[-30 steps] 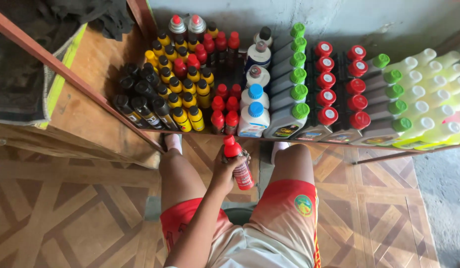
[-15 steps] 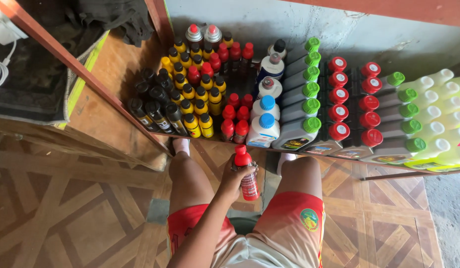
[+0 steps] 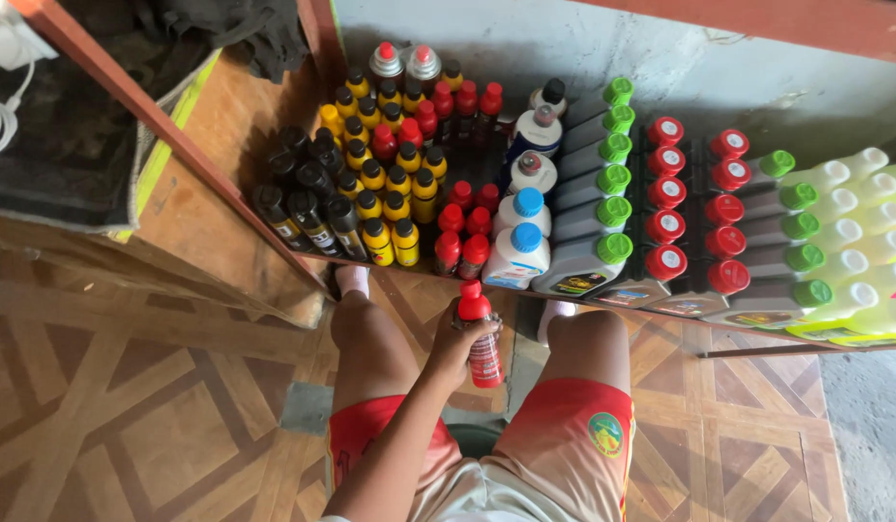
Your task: Wiping down and organizing bottles of automotive fluids on a shelf.
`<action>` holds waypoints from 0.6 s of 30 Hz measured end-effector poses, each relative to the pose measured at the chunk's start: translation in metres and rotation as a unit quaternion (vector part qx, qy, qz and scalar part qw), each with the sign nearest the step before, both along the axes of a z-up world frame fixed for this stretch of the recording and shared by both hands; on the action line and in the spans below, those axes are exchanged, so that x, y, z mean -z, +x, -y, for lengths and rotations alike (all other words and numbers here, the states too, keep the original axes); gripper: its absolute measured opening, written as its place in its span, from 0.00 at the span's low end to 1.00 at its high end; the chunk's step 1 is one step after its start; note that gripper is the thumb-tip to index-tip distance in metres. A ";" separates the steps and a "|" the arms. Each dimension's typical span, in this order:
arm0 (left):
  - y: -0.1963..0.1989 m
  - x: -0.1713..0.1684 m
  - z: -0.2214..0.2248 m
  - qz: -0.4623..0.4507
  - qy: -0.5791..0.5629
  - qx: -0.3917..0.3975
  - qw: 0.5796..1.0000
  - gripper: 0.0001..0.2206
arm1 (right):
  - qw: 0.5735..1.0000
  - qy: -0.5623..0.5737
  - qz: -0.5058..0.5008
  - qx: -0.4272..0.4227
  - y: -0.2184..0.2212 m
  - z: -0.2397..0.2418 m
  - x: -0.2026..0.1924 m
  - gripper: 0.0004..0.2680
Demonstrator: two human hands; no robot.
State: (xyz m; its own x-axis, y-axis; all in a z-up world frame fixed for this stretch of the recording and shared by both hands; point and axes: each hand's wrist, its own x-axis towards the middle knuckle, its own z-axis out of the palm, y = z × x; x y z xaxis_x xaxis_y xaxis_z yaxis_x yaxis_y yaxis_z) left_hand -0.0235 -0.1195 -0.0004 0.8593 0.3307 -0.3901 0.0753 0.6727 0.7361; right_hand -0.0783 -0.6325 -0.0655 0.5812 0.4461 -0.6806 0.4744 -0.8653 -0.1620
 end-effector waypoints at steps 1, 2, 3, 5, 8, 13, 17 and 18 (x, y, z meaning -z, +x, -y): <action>0.001 0.004 0.000 0.019 -0.015 -0.001 1.000 0.25 | 1.000 -0.003 0.006 0.001 0.012 -0.032 -0.020 0.13; 0.002 0.008 0.001 0.037 -0.029 -0.003 0.999 0.26 | 1.000 -0.006 0.012 0.002 0.020 -0.064 -0.043 0.13; -0.001 -0.005 -0.003 0.035 -0.029 -0.006 0.999 0.26 | 1.000 -0.008 0.018 0.004 0.042 -0.087 -0.067 0.14; -0.006 -0.029 -0.007 0.097 -0.071 0.071 0.990 0.19 | 0.999 -0.014 0.031 0.010 0.034 -0.146 -0.101 0.14; -0.006 -0.040 0.002 0.122 -0.115 0.068 0.984 0.17 | 0.924 0.315 0.015 0.217 0.047 -0.271 -0.192 0.16; -0.015 -0.045 -0.001 0.144 -0.009 0.055 0.988 0.18 | 0.856 0.465 0.012 0.226 0.032 -0.353 -0.110 0.25; -0.023 -0.036 -0.017 0.169 0.009 0.037 0.985 0.19 | 0.716 0.519 -0.304 0.353 0.019 -0.363 -0.089 0.11; -0.025 -0.037 -0.020 0.166 0.010 0.040 0.985 0.19 | 0.714 0.520 -0.305 0.356 0.017 -0.360 -0.072 0.11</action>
State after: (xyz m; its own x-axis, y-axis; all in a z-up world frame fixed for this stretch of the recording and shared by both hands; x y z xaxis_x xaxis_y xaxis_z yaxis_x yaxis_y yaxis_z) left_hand -0.0482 -0.0994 0.0365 0.9621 0.2617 -0.0773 -0.1199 0.6597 0.7419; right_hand -0.0610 -0.2728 0.0065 0.6494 0.6339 -0.4201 -0.4591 -0.1136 -0.8811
